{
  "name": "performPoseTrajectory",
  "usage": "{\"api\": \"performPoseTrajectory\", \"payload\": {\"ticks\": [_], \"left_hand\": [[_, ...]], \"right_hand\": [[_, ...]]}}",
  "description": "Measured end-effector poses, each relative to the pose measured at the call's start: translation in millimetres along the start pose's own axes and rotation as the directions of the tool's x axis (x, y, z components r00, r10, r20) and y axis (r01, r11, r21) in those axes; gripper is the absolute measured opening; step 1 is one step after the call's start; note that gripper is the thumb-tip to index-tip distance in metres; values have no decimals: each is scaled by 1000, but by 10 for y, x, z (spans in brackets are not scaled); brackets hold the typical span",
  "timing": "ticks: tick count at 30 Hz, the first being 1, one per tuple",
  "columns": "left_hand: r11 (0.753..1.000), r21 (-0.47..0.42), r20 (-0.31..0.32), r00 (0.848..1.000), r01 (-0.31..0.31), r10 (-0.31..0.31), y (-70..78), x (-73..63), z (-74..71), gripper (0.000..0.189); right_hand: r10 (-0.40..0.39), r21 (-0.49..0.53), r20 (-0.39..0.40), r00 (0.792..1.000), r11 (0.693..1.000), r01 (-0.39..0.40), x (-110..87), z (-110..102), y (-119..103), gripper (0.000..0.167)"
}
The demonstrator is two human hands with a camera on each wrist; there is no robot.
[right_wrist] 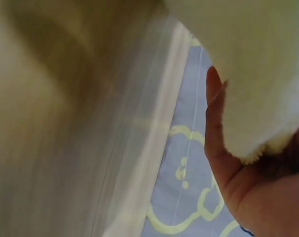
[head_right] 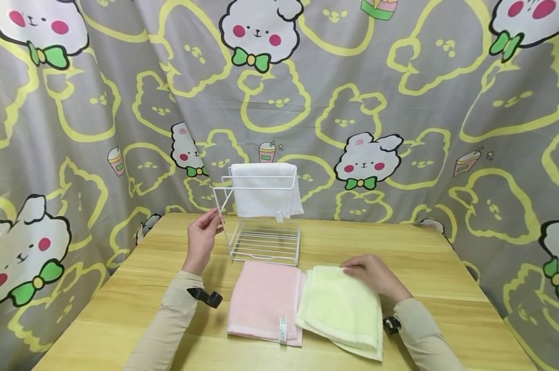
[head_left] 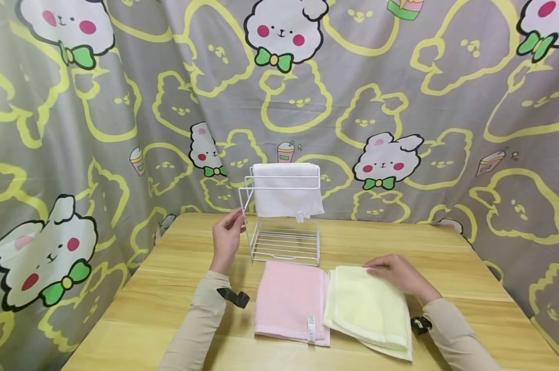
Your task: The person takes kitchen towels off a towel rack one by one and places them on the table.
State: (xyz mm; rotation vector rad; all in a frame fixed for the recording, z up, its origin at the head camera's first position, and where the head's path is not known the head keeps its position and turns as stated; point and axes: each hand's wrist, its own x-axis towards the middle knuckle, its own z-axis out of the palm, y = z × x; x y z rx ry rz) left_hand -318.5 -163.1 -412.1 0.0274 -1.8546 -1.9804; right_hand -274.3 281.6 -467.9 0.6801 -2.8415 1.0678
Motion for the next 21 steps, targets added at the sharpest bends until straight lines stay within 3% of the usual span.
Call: {"api": "performPoseTrajectory", "payload": {"ticks": [10,21], "left_hand": [[1000,10,-1,1000,3,-3,12,0,1,29],[1000,11,-12,1000,10,-10,13,-16,3,28]], "right_hand": [[5,125,130,992,992,-22,-4,-65,86,21],[35,22,62,997,999,-36,4,0,73,26]]}}
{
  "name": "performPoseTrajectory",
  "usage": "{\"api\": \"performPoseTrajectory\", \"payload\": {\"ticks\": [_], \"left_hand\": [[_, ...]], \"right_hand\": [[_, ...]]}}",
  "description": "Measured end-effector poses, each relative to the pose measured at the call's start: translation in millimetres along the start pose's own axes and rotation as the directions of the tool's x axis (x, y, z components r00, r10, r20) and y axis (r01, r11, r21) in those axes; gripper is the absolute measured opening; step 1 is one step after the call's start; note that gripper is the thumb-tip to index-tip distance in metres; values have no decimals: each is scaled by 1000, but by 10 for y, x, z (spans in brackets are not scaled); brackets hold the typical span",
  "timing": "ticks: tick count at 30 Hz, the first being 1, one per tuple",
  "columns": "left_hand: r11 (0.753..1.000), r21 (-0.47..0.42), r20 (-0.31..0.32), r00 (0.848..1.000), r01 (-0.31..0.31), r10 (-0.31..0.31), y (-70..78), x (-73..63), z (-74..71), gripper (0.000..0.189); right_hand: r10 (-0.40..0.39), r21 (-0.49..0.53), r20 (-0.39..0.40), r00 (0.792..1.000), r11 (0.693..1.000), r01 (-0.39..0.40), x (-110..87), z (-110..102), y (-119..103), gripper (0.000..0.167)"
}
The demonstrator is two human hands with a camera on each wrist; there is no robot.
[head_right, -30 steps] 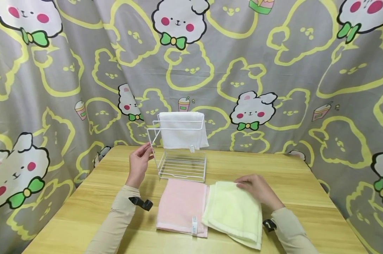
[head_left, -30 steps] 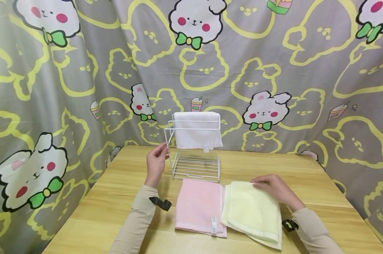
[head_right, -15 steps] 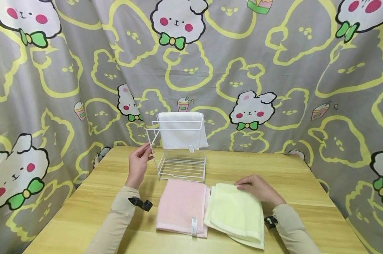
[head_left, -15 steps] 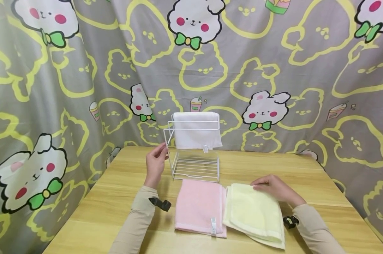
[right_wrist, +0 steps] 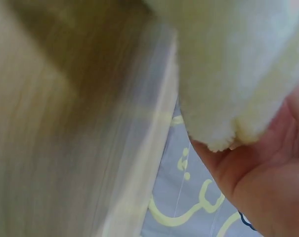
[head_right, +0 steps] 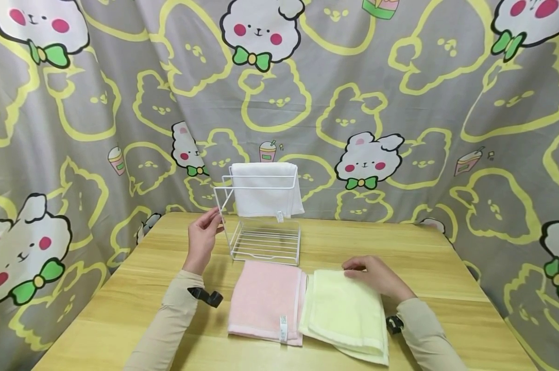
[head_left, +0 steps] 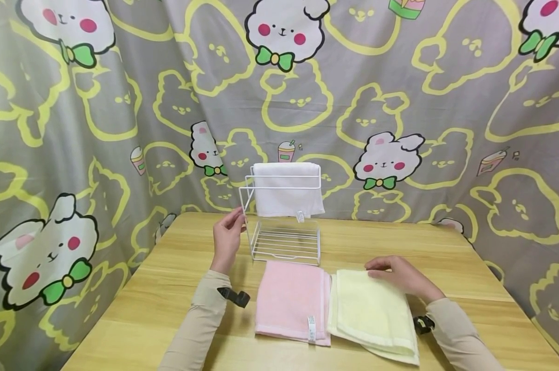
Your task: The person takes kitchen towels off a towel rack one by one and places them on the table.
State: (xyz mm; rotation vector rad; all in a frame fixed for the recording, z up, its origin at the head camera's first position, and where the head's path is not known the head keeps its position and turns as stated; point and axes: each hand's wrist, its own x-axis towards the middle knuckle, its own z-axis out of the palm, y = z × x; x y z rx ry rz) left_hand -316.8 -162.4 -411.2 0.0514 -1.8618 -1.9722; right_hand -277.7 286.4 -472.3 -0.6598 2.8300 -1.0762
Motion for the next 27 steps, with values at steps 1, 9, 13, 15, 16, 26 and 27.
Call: {"api": "performPoseTrajectory", "payload": {"ticks": [1,9,13,15,16,26,27], "left_hand": [[1000,-1,-1,1000,0,0,-2,1,2,28],[1000,-3,-3,1000,-6,6,-23,12,6,28],[1000,1,1,1000,-9,9,-22,6,9,29],[1000,-1,7,1000,-11,11,-22,1,8,29],[1000,-2,11,1000,-12,12,-21,0,8,30],[1000,-3,1,1000,-17,17,-34,15,-2,30],[1000,-2,1,1000,-18,18,-36,17,-2,30]], "right_hand": [[15,0,-3,1000,1000,-15,0,-3,2,27],[61,16,-19,998,998,-61,-29,-64,-5,36],[72,43,-15,997,997,-71,-50,-95,-14,40],[74,54,-19,997,996,-73,-61,-113,-23,41],[73,56,-22,997,996,-71,-67,-121,-29,41],[32,35,-128,991,999,-27,-17,-184,-148,40],[26,31,-142,990,999,-22,6,-196,-168,40]]}}
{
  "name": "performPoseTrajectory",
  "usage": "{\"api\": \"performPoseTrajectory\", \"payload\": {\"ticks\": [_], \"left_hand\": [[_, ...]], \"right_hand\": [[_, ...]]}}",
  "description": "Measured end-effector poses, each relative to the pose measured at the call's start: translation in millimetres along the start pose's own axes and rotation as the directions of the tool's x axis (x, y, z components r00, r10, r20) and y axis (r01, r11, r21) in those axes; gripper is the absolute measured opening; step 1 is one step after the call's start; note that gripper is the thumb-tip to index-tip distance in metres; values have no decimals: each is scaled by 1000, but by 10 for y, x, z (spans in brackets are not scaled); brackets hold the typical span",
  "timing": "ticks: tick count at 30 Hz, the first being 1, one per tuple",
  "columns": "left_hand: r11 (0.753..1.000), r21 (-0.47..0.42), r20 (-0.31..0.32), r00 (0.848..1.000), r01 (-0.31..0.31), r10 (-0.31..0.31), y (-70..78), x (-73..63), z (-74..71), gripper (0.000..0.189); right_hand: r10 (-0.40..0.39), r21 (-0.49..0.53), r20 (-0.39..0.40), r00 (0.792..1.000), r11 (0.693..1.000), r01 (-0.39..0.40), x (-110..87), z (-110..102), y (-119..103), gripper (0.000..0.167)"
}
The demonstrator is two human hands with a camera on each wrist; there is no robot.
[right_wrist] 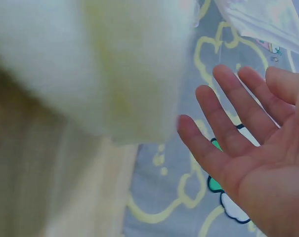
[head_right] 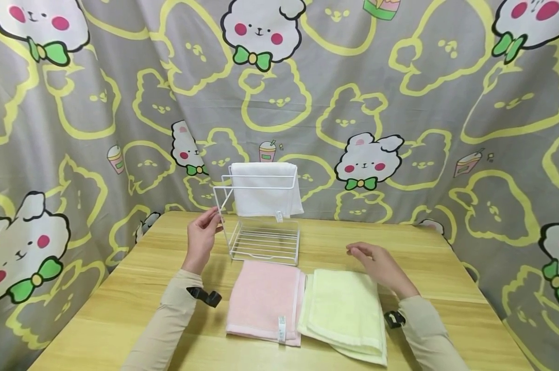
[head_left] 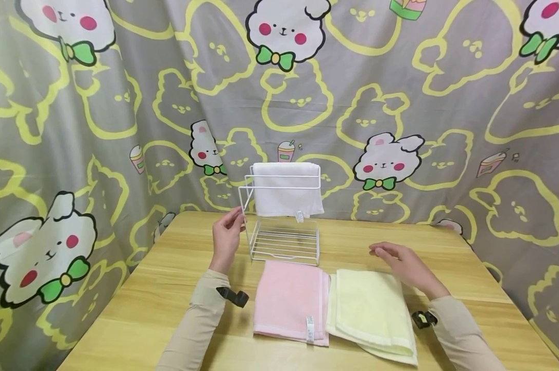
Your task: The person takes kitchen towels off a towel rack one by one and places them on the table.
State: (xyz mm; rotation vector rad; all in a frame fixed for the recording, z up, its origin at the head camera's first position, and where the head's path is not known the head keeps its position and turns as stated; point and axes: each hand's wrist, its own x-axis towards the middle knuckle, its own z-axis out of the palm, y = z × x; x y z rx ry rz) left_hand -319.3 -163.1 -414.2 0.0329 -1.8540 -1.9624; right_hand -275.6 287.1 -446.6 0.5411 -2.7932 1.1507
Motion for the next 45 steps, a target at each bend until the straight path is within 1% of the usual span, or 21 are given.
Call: {"api": "performPoseTrajectory", "payload": {"ticks": [5,9,15,16,17,21,22,23,26,32,39,41,45], "left_hand": [[1000,1,-10,1000,8,-8,-9,8,2,29],[1000,0,-10,1000,7,-7,-7,18,11,29],[1000,11,8,1000,0,0,-1,16,27,30],[1000,13,11,1000,4,-4,39,-4,30,30],[1000,14,13,1000,4,-4,40,-3,31,30],[1000,10,15,1000,7,-8,44,14,31,31],[1000,11,12,1000,4,-5,49,17,32,31],[1000,9,10,1000,1,-1,13,39,27,31],[1000,8,10,1000,0,-1,33,36,14,30],[1000,10,12,1000,-5,5,43,18,-5,31],[1000,-3,20,1000,3,-3,13,26,-1,31],[1000,5,21,1000,1,-1,12,25,-2,30],[1000,14,25,1000,-3,2,12,21,-1,29]], "right_hand": [[-46,-9,-57,997,999,46,160,-72,-165,38],[-56,-14,-91,994,998,54,311,-172,-352,39],[-96,-34,-117,989,995,92,529,-356,-639,39],[-99,-37,-120,988,995,96,561,-385,-689,39],[-106,-39,-125,986,994,102,597,-410,-733,39],[-105,-53,-160,982,994,97,725,-473,-904,40],[-110,-56,-171,979,993,102,763,-480,-945,39],[-111,-54,-181,977,993,103,801,-487,-984,39],[-112,-39,-210,971,994,106,925,-504,-1123,41],[-117,10,-233,965,992,122,1134,-523,-1403,41],[-88,127,-223,971,985,118,1350,-456,-1654,41],[-98,137,-223,970,982,131,1437,-427,-1727,40],[-136,119,-219,966,979,165,1614,-380,-1858,40]]}}
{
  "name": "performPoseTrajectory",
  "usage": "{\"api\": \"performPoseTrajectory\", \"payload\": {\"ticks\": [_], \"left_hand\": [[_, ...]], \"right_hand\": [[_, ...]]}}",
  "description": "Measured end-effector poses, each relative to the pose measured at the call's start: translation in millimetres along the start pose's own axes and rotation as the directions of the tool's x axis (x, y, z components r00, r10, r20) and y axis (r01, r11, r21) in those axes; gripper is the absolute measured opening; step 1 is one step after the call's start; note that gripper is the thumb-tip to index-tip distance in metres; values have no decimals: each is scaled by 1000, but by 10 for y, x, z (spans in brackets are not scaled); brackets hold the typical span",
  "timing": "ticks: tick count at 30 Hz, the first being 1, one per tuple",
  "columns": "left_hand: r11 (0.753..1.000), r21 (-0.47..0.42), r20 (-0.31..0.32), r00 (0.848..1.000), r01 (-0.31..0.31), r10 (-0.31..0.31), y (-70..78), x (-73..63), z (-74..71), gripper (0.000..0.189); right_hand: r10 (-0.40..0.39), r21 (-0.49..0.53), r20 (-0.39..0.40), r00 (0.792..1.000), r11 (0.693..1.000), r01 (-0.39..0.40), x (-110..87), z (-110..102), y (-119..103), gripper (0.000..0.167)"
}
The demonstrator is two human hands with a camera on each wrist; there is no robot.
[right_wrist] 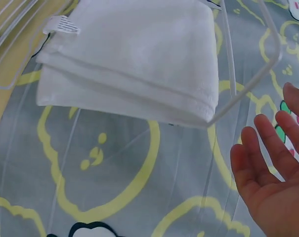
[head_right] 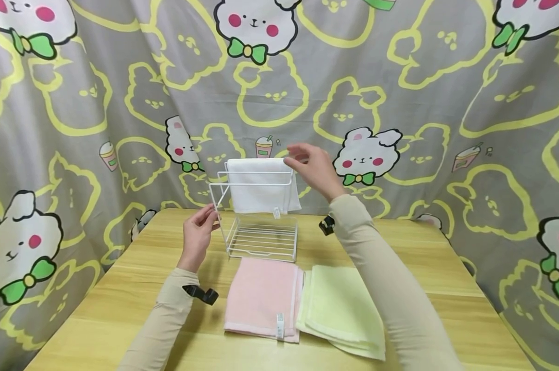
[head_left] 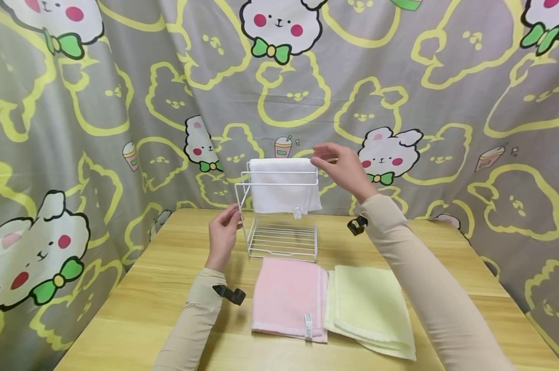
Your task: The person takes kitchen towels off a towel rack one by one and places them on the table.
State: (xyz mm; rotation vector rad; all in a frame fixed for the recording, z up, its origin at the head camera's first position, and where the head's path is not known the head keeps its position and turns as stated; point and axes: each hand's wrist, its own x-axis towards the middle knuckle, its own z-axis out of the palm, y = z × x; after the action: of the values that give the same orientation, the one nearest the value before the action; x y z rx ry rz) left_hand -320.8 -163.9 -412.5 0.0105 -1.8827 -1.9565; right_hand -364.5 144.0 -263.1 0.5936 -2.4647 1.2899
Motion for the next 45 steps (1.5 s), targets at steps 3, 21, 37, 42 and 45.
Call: {"api": "performPoseTrajectory", "payload": {"ticks": [3,21,37,42,45], "left_hand": [[1000,-2,4,1000,-3,3,4,3,8,30],[999,-41,-6,1000,10,-10,-22,16,66,29],[1000,-27,2,1000,4,-4,2,36,5,30],[1000,-28,-2,1000,6,-6,-6,31,-2,29],[1000,-31,-2,1000,4,-4,-12,36,-4,29]], "right_hand": [[-22,-23,3,1000,999,22,117,53,-69,41],[46,-153,75,996,988,-34,438,311,-134,46],[101,-142,133,986,986,-82,548,509,-45,44],[102,-155,146,984,985,-79,583,547,-8,43],[102,-155,145,984,985,-79,585,555,-7,38]]}}
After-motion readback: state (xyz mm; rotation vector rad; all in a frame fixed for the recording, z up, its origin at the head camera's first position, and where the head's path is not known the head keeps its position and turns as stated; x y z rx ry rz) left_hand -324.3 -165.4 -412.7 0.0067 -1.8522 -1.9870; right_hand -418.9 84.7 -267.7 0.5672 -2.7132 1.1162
